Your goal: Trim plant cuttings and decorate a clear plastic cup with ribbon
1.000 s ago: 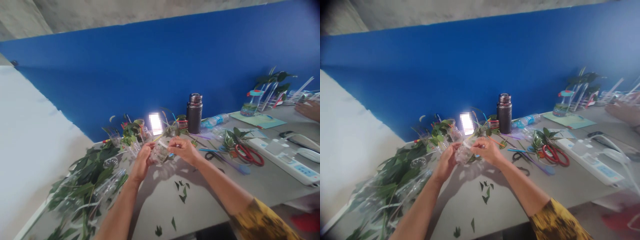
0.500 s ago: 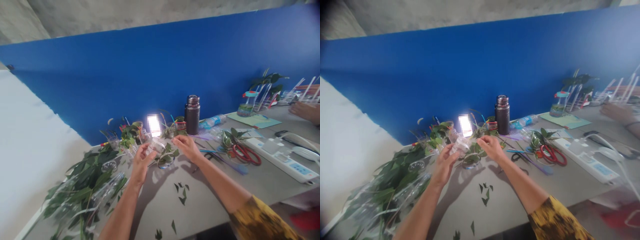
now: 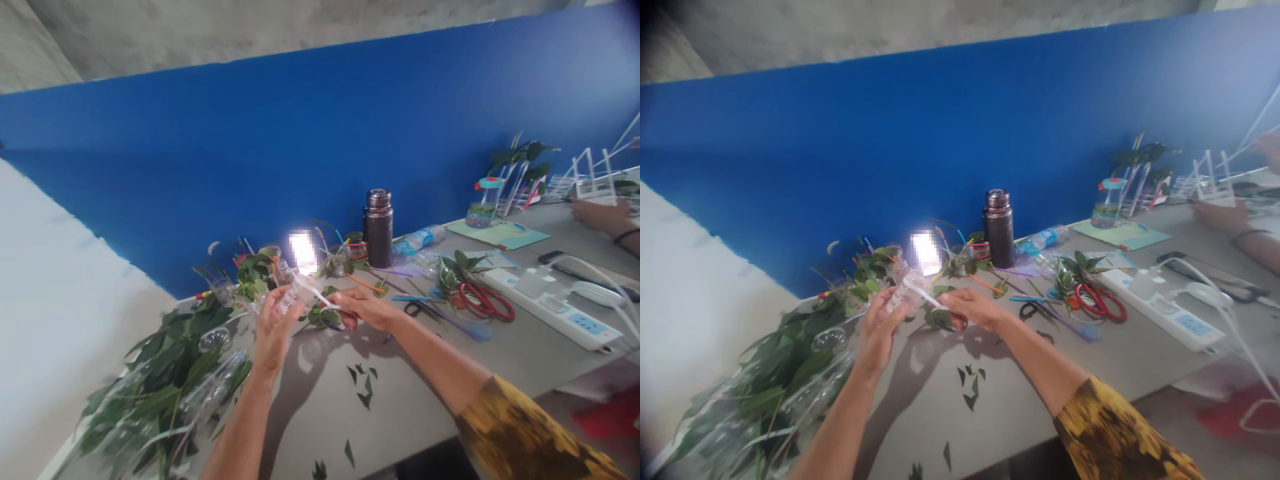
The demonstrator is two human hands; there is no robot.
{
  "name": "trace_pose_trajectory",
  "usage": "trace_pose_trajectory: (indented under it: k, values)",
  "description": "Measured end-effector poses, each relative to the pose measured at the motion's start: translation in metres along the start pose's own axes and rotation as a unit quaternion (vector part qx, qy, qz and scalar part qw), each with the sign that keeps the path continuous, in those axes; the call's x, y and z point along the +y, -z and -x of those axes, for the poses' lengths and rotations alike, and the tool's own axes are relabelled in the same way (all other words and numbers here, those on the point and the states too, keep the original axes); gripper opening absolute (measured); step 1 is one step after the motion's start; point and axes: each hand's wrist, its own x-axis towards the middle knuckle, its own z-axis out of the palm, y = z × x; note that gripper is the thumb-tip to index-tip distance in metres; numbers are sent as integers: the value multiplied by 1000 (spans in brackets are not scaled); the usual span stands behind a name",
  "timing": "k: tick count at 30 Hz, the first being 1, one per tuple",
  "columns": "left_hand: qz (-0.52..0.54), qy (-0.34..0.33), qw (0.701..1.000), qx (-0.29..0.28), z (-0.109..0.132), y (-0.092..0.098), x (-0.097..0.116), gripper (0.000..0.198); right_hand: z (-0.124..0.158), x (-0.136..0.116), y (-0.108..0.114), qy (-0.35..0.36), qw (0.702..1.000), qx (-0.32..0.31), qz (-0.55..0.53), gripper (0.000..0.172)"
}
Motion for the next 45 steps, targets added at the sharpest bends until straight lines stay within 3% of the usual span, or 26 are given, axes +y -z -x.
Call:
trace_pose_trajectory:
  k: [3,11,20,27,33,38,45]
  values:
    - [-18,-15,999,25,-1,-1,2,51,0,0,0,-34,996,-46,-67,63]
    - [-48,-31,994,92,0,0,7,40,-2,-10,-2,-24,996,73,51,27]
    - [-92,-56,977,184,-4,0,8,44,2,-19,-12,-25,986,113,117,22]
    - [-61,25,988,141,-6,5,-2,44,1,-22,-12,-42,985,108,125,22]
    - [91,92,988,82,-7,0,-7,39,-1,-19,-15,-52,984,114,129,23]
    - [152,170,973,37,-2,-7,-2,30,0,-22,-15,-65,982,125,126,22]
    - [215,274,937,29,-1,-14,1,18,-1,-22,-12,-63,981,124,138,26]
